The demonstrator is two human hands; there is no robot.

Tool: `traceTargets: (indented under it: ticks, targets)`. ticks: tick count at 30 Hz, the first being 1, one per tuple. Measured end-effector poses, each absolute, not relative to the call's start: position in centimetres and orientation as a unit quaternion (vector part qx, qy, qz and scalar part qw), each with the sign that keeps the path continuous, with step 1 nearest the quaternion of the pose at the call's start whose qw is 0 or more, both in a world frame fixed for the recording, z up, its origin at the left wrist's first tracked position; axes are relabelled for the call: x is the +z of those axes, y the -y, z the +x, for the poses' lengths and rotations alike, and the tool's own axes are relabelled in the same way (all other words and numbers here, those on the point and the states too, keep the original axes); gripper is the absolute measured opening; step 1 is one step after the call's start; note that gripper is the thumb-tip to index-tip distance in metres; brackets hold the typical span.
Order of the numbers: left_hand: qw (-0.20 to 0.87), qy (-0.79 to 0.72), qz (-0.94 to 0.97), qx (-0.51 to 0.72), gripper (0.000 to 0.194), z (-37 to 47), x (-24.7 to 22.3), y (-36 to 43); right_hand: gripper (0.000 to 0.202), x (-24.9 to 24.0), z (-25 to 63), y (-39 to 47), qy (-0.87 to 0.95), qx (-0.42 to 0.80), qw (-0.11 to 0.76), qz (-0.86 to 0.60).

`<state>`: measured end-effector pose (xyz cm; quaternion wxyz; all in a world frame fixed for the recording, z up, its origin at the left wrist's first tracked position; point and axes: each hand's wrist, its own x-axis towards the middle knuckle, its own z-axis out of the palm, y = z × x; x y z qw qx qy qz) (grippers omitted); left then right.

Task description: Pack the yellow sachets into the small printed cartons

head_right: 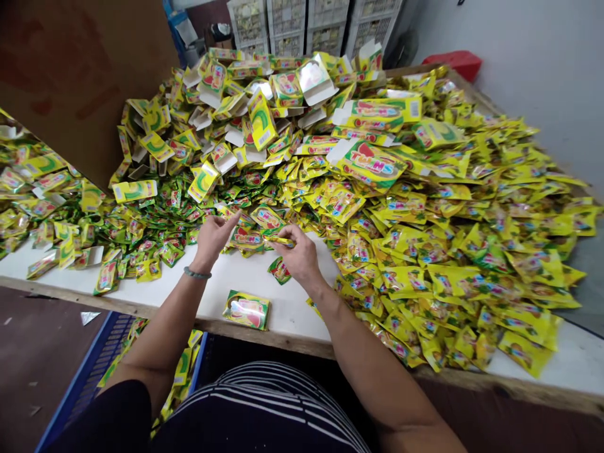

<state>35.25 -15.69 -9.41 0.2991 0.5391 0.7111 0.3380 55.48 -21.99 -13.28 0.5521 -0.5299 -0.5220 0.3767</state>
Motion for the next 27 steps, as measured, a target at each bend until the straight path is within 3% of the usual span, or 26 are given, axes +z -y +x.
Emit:
traceTargets:
  ticks: [4,9,13,17,21,27]
  targets:
    - [0.203,-0.763,0.548,0.274,0.042,36.3,-9.7,13.1,0.046,-12.8,55.1,22.1,0.510,0.388,0.543,-0.542]
    - [0.196,-0.699,0.579,0.372,0.033,36.3,-9.2,13.8,0.031,-12.6,56.5,21.8,0.504,0.367,0.522,-0.582]
    - [0.333,-0.574,0.680,0.311,0.036,35.2,-8.7,16.6,0.033,-12.2,57.3,21.6,0.470,0.380,0.576,-0.550]
    - [0.500,-0.461,0.689,0.250,0.035,35.5,-9.9,18.9,0.028,-11.8,57.5,21.5,0.478,0.311,0.599,-0.562]
    - [0.607,-0.440,0.596,0.290,0.044,36.1,-11.5,19.6,0.020,-11.5,57.8,21.5,0.561,0.328,0.491,-0.579]
    - [0.633,-0.423,0.583,0.283,0.040,35.6,-12.8,19.7,0.017,-11.8,57.5,21.3,0.626,0.327,0.384,-0.594]
